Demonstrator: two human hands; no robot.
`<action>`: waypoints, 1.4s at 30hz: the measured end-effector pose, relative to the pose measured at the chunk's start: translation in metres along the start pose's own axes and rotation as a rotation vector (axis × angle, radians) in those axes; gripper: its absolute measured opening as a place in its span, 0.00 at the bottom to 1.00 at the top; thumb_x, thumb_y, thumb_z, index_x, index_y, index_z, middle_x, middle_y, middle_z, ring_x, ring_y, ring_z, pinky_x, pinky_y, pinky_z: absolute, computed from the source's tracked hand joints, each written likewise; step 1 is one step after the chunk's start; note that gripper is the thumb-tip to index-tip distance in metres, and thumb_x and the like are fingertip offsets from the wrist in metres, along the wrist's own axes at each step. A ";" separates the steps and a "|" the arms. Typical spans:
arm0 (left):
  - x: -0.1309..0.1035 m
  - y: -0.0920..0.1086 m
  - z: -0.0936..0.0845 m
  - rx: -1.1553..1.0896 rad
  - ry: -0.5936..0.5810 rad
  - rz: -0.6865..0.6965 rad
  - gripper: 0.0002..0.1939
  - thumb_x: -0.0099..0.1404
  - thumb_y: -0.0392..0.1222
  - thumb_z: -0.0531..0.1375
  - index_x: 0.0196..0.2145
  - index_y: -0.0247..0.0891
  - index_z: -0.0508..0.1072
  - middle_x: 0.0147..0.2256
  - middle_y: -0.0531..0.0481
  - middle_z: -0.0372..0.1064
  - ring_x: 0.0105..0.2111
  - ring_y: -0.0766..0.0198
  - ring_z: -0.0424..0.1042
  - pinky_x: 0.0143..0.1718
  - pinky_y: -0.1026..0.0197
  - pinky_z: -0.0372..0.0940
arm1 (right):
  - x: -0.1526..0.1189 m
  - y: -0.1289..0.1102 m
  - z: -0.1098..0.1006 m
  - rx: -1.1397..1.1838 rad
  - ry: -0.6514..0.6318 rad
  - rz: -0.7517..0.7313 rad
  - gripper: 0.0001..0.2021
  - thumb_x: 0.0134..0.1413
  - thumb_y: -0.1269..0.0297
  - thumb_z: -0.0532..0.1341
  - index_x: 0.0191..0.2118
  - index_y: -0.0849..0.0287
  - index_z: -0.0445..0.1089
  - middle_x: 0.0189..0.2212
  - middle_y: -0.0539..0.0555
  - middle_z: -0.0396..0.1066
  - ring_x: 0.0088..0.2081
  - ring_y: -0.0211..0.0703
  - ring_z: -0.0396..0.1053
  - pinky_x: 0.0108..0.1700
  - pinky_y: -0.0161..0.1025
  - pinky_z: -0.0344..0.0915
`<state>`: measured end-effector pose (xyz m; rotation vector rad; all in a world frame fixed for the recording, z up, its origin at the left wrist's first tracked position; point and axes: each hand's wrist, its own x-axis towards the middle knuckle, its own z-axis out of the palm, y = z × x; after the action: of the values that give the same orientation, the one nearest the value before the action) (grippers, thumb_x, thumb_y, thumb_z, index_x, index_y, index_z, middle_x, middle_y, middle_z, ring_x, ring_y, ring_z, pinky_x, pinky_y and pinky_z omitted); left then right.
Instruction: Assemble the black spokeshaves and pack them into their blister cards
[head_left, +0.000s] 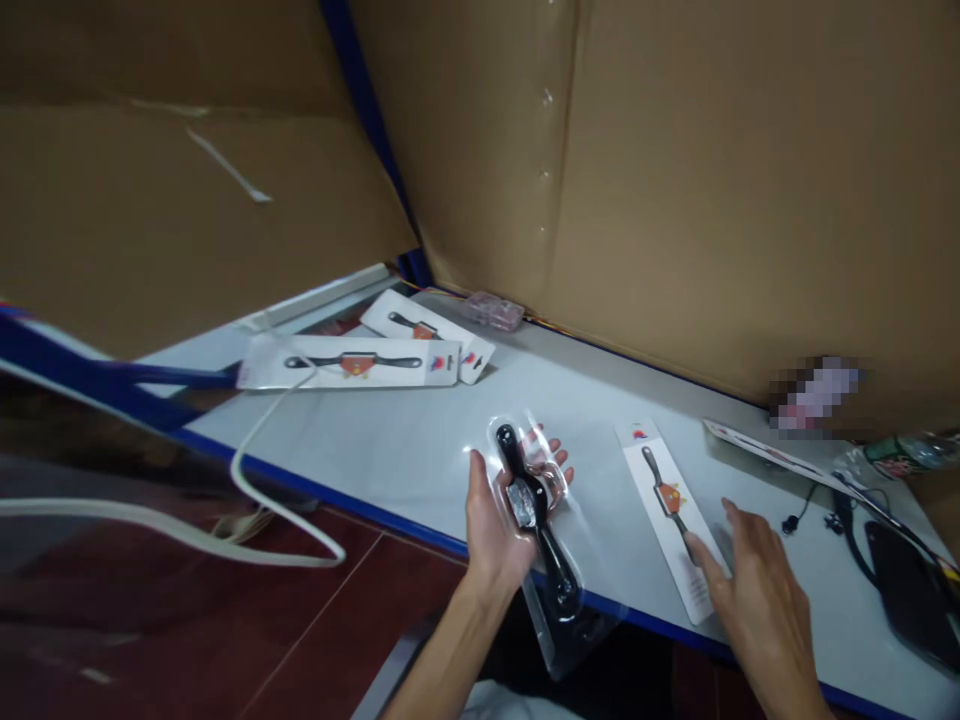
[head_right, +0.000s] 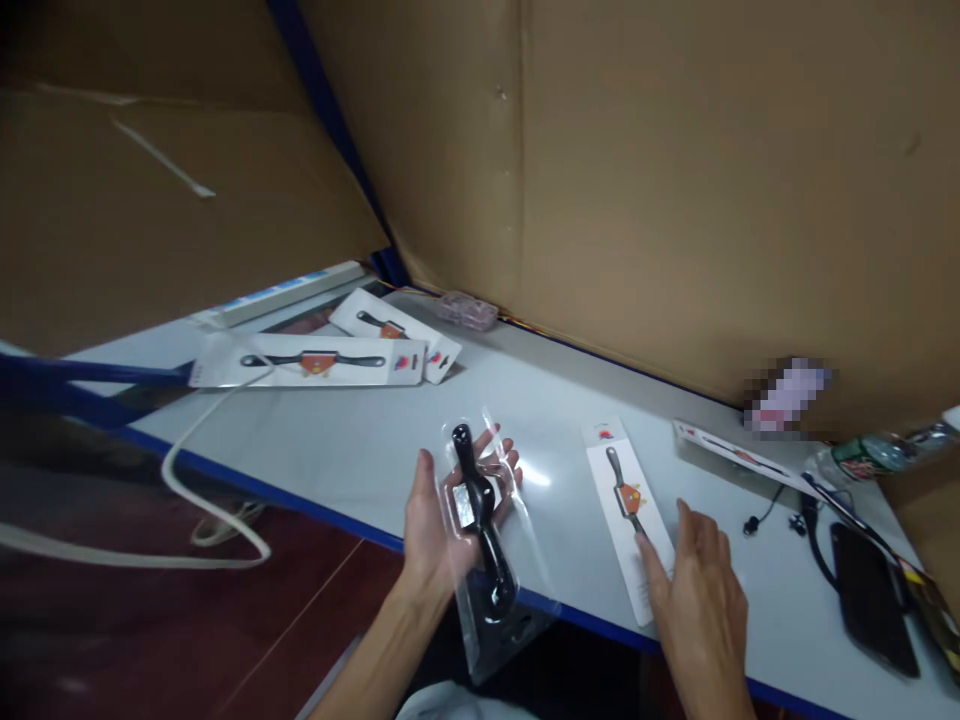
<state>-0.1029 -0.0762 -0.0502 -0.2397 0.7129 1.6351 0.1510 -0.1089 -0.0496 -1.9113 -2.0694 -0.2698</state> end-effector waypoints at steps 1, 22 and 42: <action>0.001 -0.001 -0.001 0.016 -0.004 0.004 0.32 0.75 0.59 0.46 0.60 0.30 0.71 0.44 0.33 0.77 0.44 0.49 0.79 0.49 0.45 0.74 | -0.006 0.004 0.006 -0.051 -0.050 0.006 0.24 0.65 0.47 0.54 0.58 0.59 0.65 0.47 0.64 0.72 0.48 0.62 0.70 0.39 0.49 0.70; 0.004 -0.006 0.000 -0.048 -0.047 0.036 0.34 0.73 0.62 0.48 0.57 0.30 0.73 0.37 0.38 0.77 0.36 0.53 0.79 0.46 0.46 0.75 | -0.011 0.002 -0.010 1.414 0.154 0.828 0.26 0.37 0.54 0.76 0.44 0.57 0.74 0.33 0.51 0.78 0.31 0.46 0.76 0.29 0.37 0.74; 0.014 0.003 0.022 -0.047 0.013 0.338 0.36 0.72 0.67 0.42 0.52 0.35 0.74 0.41 0.41 0.73 0.41 0.56 0.76 0.50 0.49 0.72 | -0.058 -0.076 -0.005 1.734 0.118 0.880 0.18 0.49 0.51 0.70 0.35 0.60 0.69 0.18 0.47 0.67 0.18 0.36 0.61 0.17 0.31 0.56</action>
<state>-0.1034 -0.0528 -0.0396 -0.1694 0.7547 1.9749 0.0793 -0.1714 -0.0598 -1.1949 -0.4960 1.1438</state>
